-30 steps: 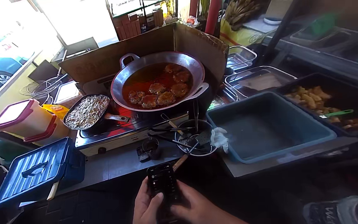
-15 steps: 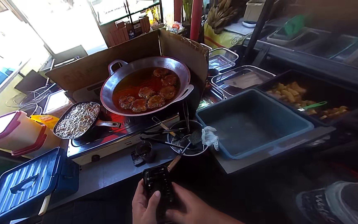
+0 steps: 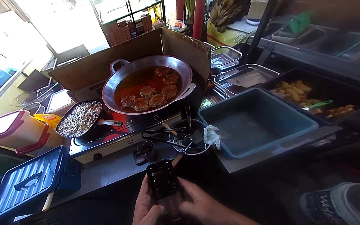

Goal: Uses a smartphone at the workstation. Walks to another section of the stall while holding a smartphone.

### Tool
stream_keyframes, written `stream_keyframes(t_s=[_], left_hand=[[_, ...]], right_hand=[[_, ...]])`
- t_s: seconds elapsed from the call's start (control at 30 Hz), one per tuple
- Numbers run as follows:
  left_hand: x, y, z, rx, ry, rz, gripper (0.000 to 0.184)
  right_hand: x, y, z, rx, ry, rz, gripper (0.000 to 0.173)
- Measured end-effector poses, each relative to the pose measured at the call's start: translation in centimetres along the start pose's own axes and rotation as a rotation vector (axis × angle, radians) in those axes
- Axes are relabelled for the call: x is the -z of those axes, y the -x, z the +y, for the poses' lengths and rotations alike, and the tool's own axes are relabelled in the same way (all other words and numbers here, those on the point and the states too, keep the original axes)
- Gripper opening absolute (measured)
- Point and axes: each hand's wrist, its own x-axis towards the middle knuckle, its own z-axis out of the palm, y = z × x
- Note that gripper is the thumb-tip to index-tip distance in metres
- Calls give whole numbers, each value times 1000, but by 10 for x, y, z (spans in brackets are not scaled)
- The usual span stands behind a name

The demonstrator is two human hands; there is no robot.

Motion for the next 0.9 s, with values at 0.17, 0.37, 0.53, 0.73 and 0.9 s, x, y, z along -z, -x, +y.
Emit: stream_keyframes(t_s=[0.17, 0.37, 0.53, 0.73, 0.9], left_hand=[[-1, 2, 0, 32, -2, -10, 91], [-2, 2, -1, 32, -17, -5, 91], [-4, 2, -3, 31, -15, -19, 91], [-12, 5, -2, 75, -59, -41, 98], [-17, 9, -2, 121, -111, -85, 97]], right_hand=[[-1, 3, -1, -36, -3, 21, 59], [-4, 4, 1, -10, 62, 58, 66], [-1, 5, 3, -11, 60, 68, 51], [0, 1, 6, -40, 251, 245, 51], [0, -5, -1, -37, 339, 344, 63]])
